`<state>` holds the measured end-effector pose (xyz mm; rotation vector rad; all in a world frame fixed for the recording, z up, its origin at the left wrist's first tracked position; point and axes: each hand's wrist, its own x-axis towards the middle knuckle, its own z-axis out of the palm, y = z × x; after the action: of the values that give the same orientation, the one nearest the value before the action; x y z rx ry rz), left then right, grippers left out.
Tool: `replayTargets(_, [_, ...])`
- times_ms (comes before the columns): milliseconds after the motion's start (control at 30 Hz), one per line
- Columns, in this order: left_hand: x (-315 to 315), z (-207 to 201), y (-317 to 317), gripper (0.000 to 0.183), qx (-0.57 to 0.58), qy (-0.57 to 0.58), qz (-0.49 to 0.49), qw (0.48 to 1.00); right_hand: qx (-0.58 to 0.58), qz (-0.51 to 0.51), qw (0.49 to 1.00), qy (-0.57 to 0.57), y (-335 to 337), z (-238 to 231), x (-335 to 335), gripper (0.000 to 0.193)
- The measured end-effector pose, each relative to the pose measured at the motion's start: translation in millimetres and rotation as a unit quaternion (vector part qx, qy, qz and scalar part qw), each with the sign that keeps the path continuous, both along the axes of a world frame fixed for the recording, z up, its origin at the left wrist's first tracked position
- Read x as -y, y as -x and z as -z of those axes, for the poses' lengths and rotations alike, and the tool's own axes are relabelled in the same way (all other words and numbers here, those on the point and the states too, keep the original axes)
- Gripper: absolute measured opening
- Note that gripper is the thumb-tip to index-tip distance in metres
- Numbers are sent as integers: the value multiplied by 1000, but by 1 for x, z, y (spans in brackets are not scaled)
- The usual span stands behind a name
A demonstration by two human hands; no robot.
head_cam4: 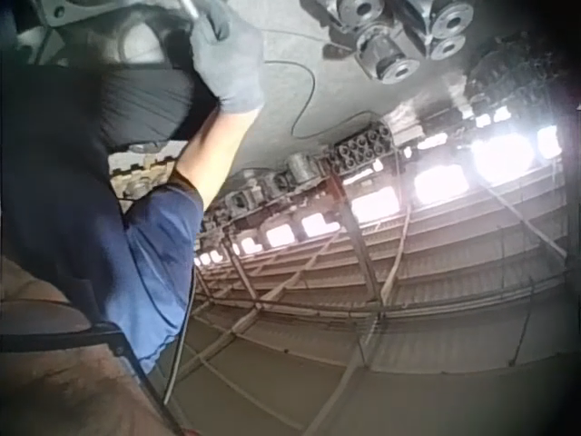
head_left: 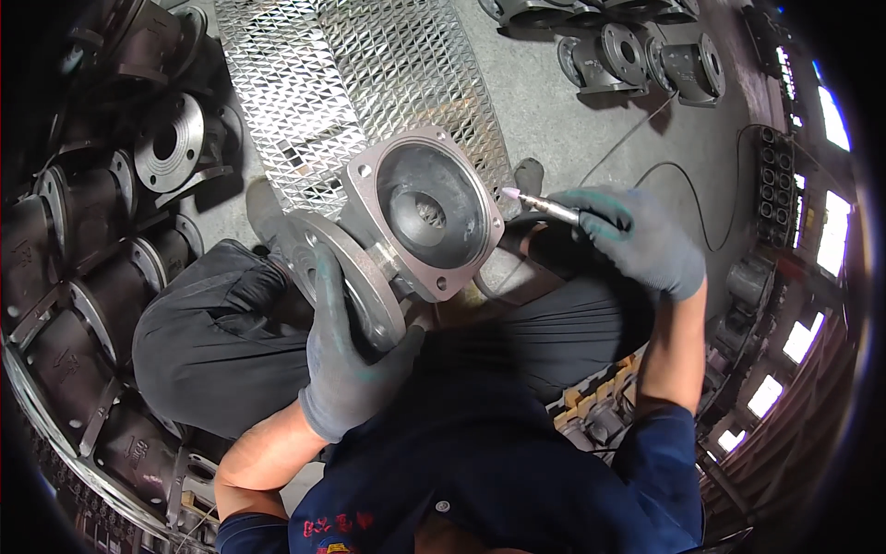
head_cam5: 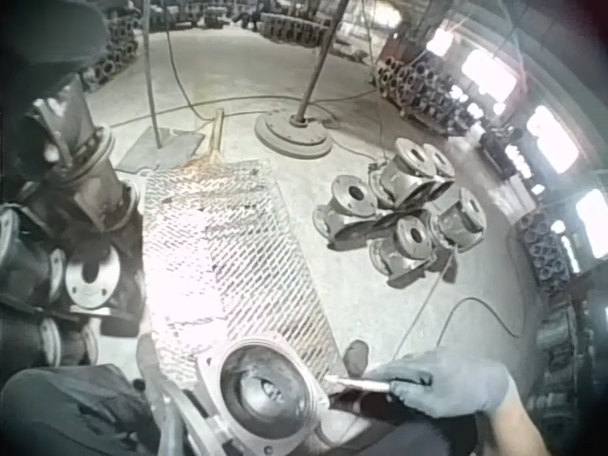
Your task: The person sits on the floor and uses a small grinding tool to smooth the interior surfaces of a metal component, then rotates the object to grind its exterior edges. They set the finished piece aside and repeat the grinding process on another metal component.
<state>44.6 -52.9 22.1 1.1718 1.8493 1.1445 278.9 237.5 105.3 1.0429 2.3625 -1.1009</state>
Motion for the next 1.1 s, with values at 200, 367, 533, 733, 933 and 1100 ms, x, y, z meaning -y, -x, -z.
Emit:
replayTargets(200, [0, 10, -6, 116, -51, -41, 22, 998, 82, -244, 966, -16, 73, -22, -20, 23])
replayTargets(367, [5, 5, -3, 115, -16, -12, 50, 999, 236, -343, 907, -59, 129, -14, 11, 19])
replayTargets(533, [1, 10, -2, 110, -79, -62, 36, 994, 140, -395, 906, -60, 135, -13, 22, 24])
replayTargets(733, [7, 11, -5, 115, -5, -17, 24, 1000, 106, -405, 905, -72, 131, -16, 26, 28])
replayTargets(933, [-13, -9, 20, 112, 0, -9, -20, 1000, 164, -278, 937, -135, 119, -25, 12, 35])
replayTargets(1100, [-41, -11, 46, 99, 68, 22, -89, 993, -144, 35, 977, -153, 57, 2, 9, 41])
